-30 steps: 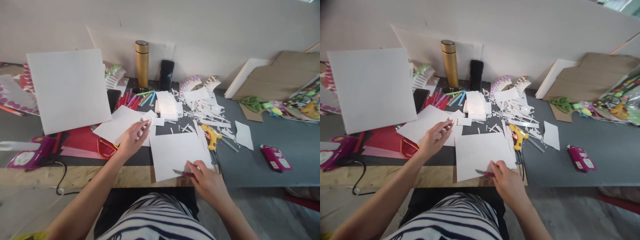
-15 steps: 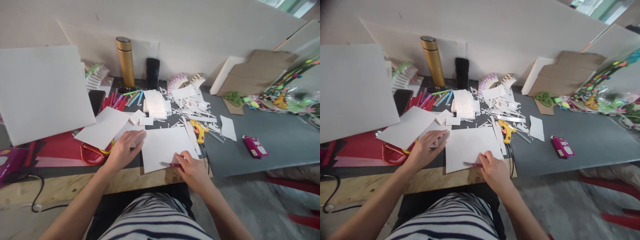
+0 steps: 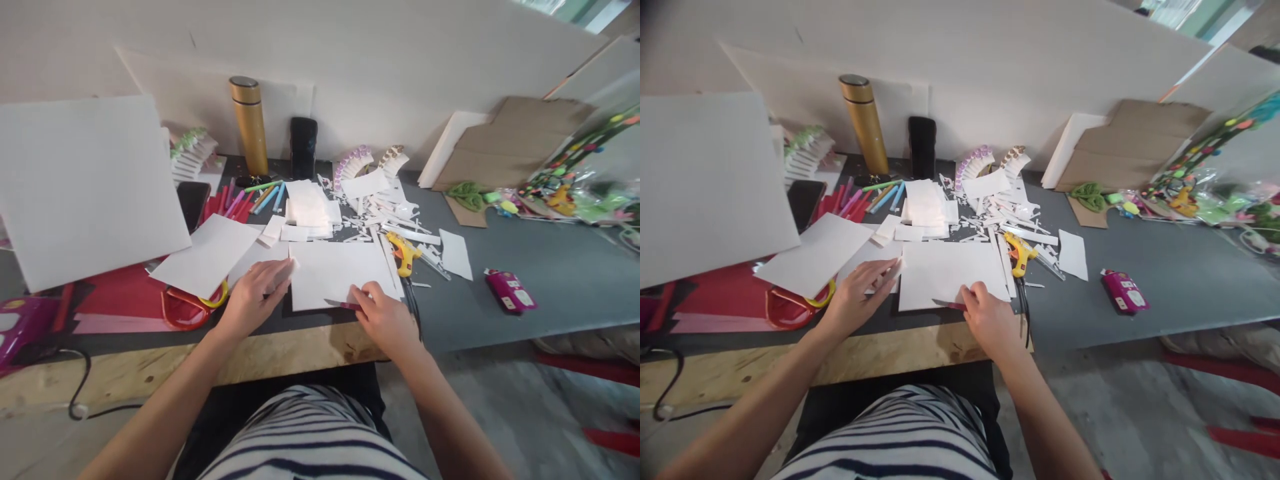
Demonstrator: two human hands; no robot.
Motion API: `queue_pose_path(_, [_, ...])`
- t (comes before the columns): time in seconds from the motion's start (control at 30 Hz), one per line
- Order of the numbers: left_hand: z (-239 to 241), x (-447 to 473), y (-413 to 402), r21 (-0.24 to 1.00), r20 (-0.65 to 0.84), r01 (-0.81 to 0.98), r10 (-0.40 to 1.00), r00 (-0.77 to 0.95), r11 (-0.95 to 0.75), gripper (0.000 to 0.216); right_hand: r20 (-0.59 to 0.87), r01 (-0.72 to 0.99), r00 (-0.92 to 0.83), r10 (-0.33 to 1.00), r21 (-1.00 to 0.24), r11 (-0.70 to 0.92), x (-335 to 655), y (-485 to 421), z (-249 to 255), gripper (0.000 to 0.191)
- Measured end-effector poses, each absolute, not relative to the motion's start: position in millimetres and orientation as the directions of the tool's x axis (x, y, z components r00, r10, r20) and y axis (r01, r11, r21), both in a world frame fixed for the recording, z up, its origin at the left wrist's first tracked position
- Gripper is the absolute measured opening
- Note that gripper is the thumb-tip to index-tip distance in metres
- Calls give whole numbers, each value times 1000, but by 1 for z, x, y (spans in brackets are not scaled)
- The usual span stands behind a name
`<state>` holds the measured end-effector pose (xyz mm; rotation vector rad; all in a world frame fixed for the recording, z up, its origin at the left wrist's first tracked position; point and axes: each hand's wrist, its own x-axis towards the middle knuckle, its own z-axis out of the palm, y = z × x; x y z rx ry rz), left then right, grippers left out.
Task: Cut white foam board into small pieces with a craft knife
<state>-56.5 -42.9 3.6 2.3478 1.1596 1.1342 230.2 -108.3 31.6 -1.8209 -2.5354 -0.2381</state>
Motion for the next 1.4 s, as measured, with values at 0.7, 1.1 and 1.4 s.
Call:
queue_pose_path(0.7, [-1, -67, -46, 594, 609, 579, 782, 131, -559, 41, 419, 908, -419, 806, 167, 385, 223, -134, 52, 33])
queue_pose_path(1.1, [0, -61, -45, 611, 587, 592, 802, 108, -526, 38, 218, 914, -385, 897, 225, 338, 200, -134, 31, 28])
queue_pose_path(1.4, [-2, -65, -45, 616, 613, 577, 786, 77, -536, 42, 302, 917, -398, 866, 172, 360, 198, -146, 41, 30])
